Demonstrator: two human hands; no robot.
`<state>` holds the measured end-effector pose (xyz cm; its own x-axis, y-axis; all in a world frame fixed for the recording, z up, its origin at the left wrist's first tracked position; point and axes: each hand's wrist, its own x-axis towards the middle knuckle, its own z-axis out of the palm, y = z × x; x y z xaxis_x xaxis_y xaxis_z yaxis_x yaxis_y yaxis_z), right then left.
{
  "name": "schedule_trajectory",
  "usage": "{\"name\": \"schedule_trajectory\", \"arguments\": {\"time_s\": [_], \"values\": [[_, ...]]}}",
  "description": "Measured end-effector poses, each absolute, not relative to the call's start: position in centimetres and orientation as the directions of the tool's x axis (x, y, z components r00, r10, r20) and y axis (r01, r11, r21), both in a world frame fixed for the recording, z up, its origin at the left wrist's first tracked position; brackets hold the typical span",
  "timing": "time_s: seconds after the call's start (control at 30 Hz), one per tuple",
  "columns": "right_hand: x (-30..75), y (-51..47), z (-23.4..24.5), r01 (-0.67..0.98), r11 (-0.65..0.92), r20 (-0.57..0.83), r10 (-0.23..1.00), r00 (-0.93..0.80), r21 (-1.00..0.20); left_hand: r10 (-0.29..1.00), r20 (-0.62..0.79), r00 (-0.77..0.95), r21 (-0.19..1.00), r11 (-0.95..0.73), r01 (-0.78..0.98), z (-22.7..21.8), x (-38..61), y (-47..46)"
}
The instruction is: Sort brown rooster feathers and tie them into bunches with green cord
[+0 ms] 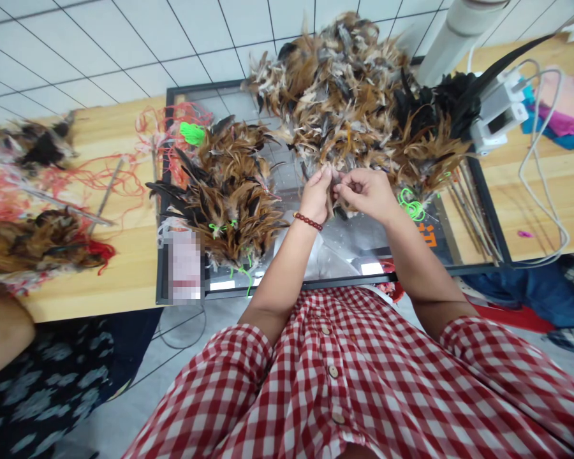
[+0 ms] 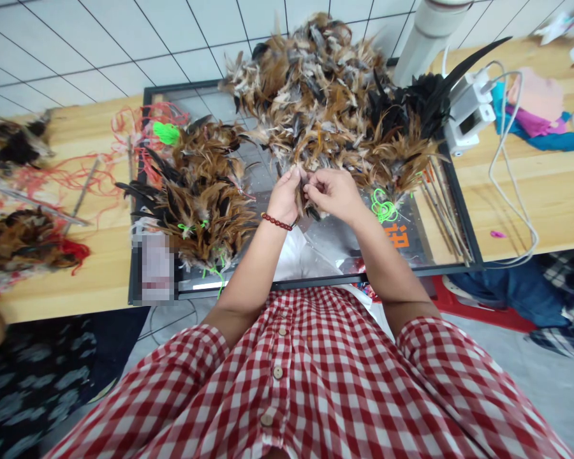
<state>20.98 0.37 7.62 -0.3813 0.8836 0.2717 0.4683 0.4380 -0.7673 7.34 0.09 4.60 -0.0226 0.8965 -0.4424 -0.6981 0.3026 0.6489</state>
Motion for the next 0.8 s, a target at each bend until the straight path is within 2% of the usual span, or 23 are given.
{"name": "schedule_trajectory", "arguments": {"time_s": [0.23,0.4,0.5,0.6,0.67,0.73,0.8], "values": [[20.7,0.2,7.4,0.472,0.334,0.184,0.923,-0.337,-0.816,0.885,-0.464,-0.024,0.613,0.301,-0.730,4.8,7.3,0.1],[20.5,0.2,7.5,0.452,0.212,0.083,0.954,-0.288,-0.866,0.909,-0.417,0.007,0.628,0.294,-0.720,5.3,7.4,-0.3],[20.7,0.2,7.8,0.446,0.218,0.073,0.945,-0.319,-0.868,0.921,-0.389,-0.023,0.638,0.251,-0.728,5.7,7.3,-0.4],[21.9,0.7,7.9,0.485,0.219,0.054,0.942,-0.332,-0.847,0.916,-0.386,-0.111,0.635,0.177,-0.752,6.1,6.6,-0.1],[22.9,1.3,7.7,0.557,0.206,0.062,0.962,-0.266,-0.805,0.902,-0.393,-0.178,0.630,0.123,-0.767,6.3,6.0,0.2],[23.8,1.8,7.2,0.630,0.214,0.118,0.975,-0.191,-0.747,0.887,-0.401,-0.226,0.626,0.085,-0.775,6.5,5.5,0.3],[24.1,2.2,6.6,0.660,0.267,0.185,0.964,-0.192,-0.702,0.880,-0.408,-0.243,0.623,0.073,-0.779,6.5,5.3,0.3]]}}
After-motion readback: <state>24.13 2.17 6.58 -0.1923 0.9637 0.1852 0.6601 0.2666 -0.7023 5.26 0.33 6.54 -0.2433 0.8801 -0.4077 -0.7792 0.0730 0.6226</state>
